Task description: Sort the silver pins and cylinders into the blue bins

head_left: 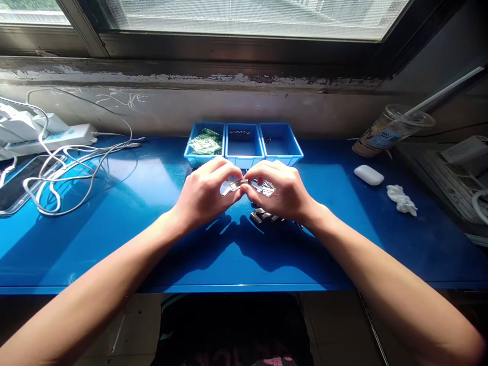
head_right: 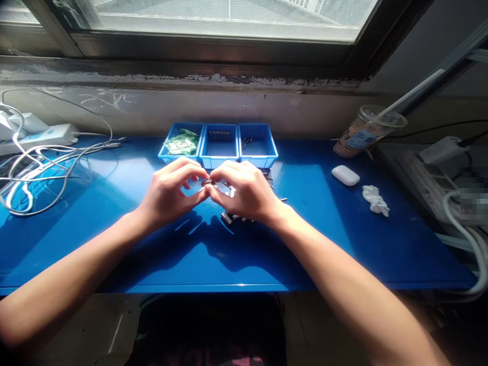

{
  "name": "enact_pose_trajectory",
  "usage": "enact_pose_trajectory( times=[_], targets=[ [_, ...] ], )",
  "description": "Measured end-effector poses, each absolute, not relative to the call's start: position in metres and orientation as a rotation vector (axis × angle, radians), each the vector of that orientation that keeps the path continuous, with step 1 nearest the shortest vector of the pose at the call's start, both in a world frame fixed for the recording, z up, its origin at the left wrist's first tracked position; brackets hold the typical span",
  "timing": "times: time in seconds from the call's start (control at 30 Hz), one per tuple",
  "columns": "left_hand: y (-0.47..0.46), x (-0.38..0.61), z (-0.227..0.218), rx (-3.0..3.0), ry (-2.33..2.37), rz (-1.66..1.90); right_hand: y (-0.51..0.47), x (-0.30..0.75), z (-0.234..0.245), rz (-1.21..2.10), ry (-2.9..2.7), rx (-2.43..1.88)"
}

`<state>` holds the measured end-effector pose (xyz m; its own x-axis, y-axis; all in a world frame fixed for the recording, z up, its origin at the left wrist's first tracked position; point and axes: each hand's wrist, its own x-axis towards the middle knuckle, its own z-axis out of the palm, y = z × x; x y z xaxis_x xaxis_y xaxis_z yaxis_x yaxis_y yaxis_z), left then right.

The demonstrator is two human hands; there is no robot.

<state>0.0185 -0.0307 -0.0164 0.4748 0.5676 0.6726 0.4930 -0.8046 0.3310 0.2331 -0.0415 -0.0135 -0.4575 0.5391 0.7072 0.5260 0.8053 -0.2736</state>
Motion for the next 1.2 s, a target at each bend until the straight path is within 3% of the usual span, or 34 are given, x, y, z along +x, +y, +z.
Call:
enact_pose_trajectory(
  times=[0.6,0.97,1.2],
  targets=[
    [-0.03,0.016,-0.015,2.58,1.038,1.346,-0.037,0.24,-0.012,0.046,-2.052,-0.613],
    [-0.03,0.016,-0.015,2.552,1.093,1.361,-0.044,0.244,0.001,-0.036,-1.813,-0.895],
    [-0.03,0.016,-0.013,2.54,1.08,1.364,-0.036,0.246,-0.004,-0.049,-1.897,-0.792]
  ],
)
